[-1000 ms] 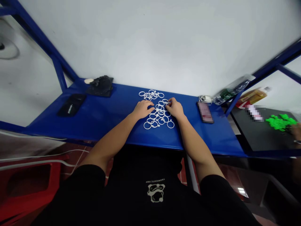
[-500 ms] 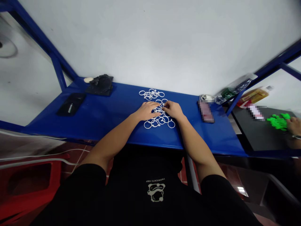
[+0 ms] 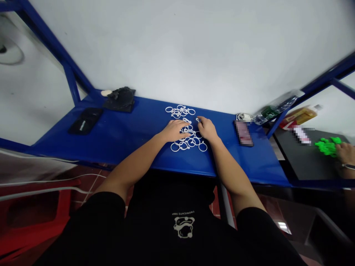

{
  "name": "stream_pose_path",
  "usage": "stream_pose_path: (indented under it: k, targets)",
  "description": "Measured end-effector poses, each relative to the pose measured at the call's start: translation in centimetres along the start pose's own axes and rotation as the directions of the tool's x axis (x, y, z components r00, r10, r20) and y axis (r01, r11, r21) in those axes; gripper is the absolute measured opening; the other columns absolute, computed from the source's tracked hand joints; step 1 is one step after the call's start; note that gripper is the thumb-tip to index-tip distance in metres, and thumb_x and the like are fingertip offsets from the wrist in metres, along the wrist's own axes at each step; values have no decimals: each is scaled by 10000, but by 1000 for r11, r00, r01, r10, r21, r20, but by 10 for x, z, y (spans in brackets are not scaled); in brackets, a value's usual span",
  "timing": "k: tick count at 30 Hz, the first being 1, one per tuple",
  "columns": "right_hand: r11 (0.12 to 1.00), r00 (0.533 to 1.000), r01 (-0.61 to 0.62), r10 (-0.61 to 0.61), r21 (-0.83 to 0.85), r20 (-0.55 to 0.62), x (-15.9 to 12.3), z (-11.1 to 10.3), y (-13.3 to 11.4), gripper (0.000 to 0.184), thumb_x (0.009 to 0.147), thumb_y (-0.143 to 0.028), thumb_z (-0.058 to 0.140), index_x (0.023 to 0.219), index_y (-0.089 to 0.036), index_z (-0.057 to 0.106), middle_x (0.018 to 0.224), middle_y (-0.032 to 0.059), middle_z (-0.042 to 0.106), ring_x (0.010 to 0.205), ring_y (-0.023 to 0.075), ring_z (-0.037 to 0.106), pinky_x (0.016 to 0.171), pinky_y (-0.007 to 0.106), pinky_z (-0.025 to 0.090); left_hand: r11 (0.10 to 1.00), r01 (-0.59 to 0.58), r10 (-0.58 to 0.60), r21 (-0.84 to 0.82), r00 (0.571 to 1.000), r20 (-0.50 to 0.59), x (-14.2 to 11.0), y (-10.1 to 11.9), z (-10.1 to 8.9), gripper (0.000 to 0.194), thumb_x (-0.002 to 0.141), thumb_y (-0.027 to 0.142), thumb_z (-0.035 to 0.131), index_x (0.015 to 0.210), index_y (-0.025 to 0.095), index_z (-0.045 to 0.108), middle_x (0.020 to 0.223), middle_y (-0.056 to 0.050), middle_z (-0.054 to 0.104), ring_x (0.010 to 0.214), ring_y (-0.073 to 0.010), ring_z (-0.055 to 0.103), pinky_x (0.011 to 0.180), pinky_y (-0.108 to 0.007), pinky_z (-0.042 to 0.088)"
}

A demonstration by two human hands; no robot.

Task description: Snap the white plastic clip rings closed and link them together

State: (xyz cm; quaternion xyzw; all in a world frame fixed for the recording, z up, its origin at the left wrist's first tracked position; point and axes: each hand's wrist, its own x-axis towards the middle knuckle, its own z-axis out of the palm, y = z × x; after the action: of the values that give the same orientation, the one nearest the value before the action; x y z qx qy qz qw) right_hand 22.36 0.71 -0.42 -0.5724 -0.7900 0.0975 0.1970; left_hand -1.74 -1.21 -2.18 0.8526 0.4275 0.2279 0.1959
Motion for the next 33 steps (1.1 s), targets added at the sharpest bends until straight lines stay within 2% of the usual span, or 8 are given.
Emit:
stream_pose_path:
  k: [2,5,11,17,25,29,33]
  targets:
    - [1000,1000,-8,8,21,-6,0,1,0,567,1004,-210,419,1521,-88,619,1405,180,749,1256,342,697,1120,490,534,1000,-7,7,1,1000,-2,-1,1,0,590,990,557,743,1505,280,663,1503,-118,683,1416,-352,582,1209,-543,395]
    - [998,999,-48,47,34,16,-1,1,-1,605,969,-210,464,1549,-110,605,1251,150,807,1156,330,736,1040,458,577,1000,-14,14,4,1000,-1,-2,2,0,544,983,541,750,1460,284,699,1386,-106,739,1328,-344,627,1174,-533,417]
    - [997,997,-74,73,14,40,-2,0,-4,517,909,-212,552,1392,-195,737,1092,86,830,1000,292,760,919,389,590,1000,-10,10,-1,1000,29,-2,4,-1,535,967,559,755,1439,309,720,1174,-70,776,1204,-332,650,1129,-513,421]
    - [998,999,-15,13,62,34,-3,0,-4,465,899,-207,569,1320,-213,765,1042,64,820,912,251,748,882,367,575,999,1,-2,33,1000,24,-2,5,-1,518,955,592,754,1393,315,755,1101,-70,766,1155,-334,642,1090,-497,430]
    - [994,994,50,-58,94,87,-6,-4,-5,575,873,-364,746,1423,-202,710,1096,77,804,965,259,736,898,378,570,1000,-2,3,-19,1000,22,-2,4,-2,590,953,567,761,1475,297,704,1012,-61,785,1078,-314,686,1045,-497,471]
    - [998,999,3,-6,65,41,-4,-1,-6,481,943,-352,688,1401,-209,721,1105,86,809,990,265,740,912,382,570,998,-17,17,-68,1000,-1,-2,4,-3,554,950,532,773,1449,296,726,1008,-64,793,1031,-291,706,1003,-483,519]
    - [989,999,19,-11,149,-51,-4,0,-5,401,1050,-314,495,1356,-198,728,1130,103,815,1010,260,751,939,393,577,993,-33,26,-110,997,-70,-1,2,-2,439,979,500,748,1352,269,775,1009,-64,799,987,-257,724,984,-455,551]
